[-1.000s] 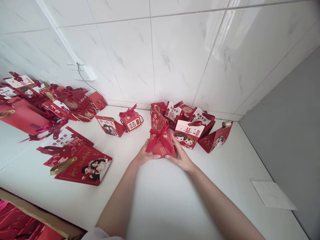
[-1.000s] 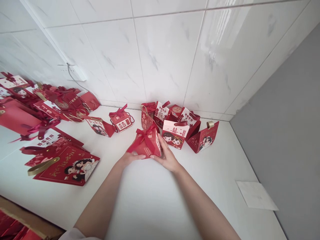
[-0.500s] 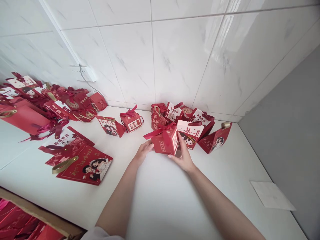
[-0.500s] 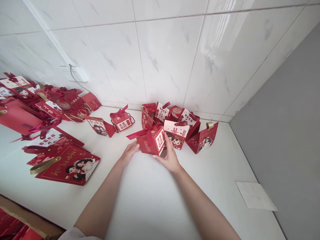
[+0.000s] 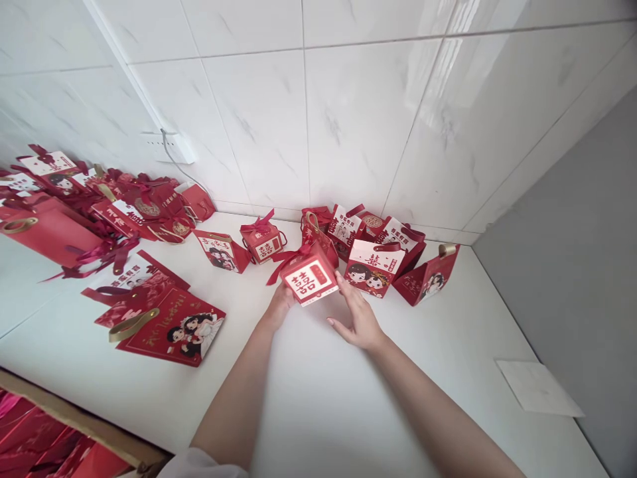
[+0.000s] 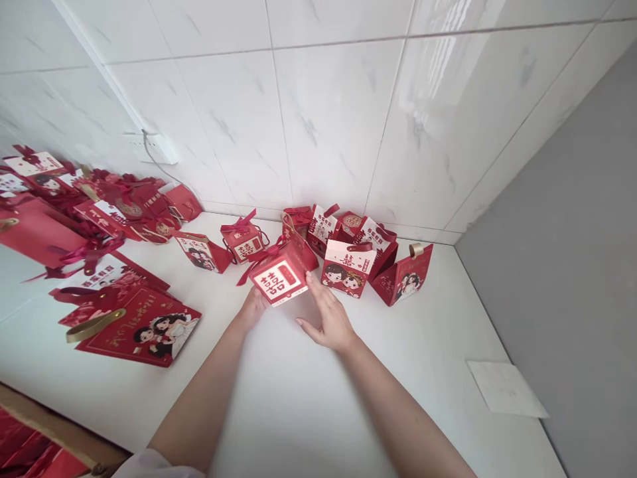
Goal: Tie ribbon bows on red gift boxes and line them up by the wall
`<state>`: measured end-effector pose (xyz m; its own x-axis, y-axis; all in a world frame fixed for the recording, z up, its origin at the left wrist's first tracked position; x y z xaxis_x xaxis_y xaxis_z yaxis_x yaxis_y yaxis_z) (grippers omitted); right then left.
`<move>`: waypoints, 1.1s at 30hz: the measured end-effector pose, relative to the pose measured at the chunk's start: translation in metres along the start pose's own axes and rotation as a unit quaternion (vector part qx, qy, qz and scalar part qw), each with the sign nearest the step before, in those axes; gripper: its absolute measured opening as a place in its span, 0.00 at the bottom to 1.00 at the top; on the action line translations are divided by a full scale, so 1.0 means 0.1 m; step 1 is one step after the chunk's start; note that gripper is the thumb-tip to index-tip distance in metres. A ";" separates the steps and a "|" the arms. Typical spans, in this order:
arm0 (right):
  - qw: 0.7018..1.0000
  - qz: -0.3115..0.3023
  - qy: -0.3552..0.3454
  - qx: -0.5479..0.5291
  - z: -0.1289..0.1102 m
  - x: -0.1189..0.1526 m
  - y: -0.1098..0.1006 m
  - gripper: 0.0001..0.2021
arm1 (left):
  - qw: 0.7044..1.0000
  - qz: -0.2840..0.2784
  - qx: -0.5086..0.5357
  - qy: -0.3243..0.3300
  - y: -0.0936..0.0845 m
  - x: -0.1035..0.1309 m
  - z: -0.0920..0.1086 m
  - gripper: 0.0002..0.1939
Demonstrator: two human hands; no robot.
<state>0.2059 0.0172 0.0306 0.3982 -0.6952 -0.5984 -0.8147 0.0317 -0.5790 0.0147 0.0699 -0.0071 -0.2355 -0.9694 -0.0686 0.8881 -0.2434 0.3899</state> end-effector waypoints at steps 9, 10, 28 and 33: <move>1.000 0.021 -0.018 0.009 -0.04 0.03 0.03 0.39 | 0.969 0.114 0.214 -0.053 -0.01 0.04 0.02 0.29; 0.999 0.032 0.004 -0.005 0.00 0.03 0.02 0.37 | 0.966 0.104 0.228 -0.067 0.01 0.03 0.04 0.30; 0.983 0.022 0.163 -0.084 0.30 0.04 0.05 0.26 | 0.962 -0.026 0.230 -0.145 0.28 0.06 0.09 0.38; 0.983 0.040 0.159 -0.079 0.32 0.05 0.03 0.24 | 0.957 -0.051 0.248 -0.143 0.30 0.07 0.14 0.37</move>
<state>0.2190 0.0367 0.0086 0.1998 -0.8849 -0.4208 -0.9030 0.0005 -0.4297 0.0338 0.0563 0.0165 -0.4719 -0.8763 0.0968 0.5753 -0.2229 0.7870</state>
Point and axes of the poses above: each hand's wrist, its own x-axis away from the middle knuckle, its own y-axis out of the palm, z = x × y, the point moved 6 cm from there along -x, towards the middle knuckle
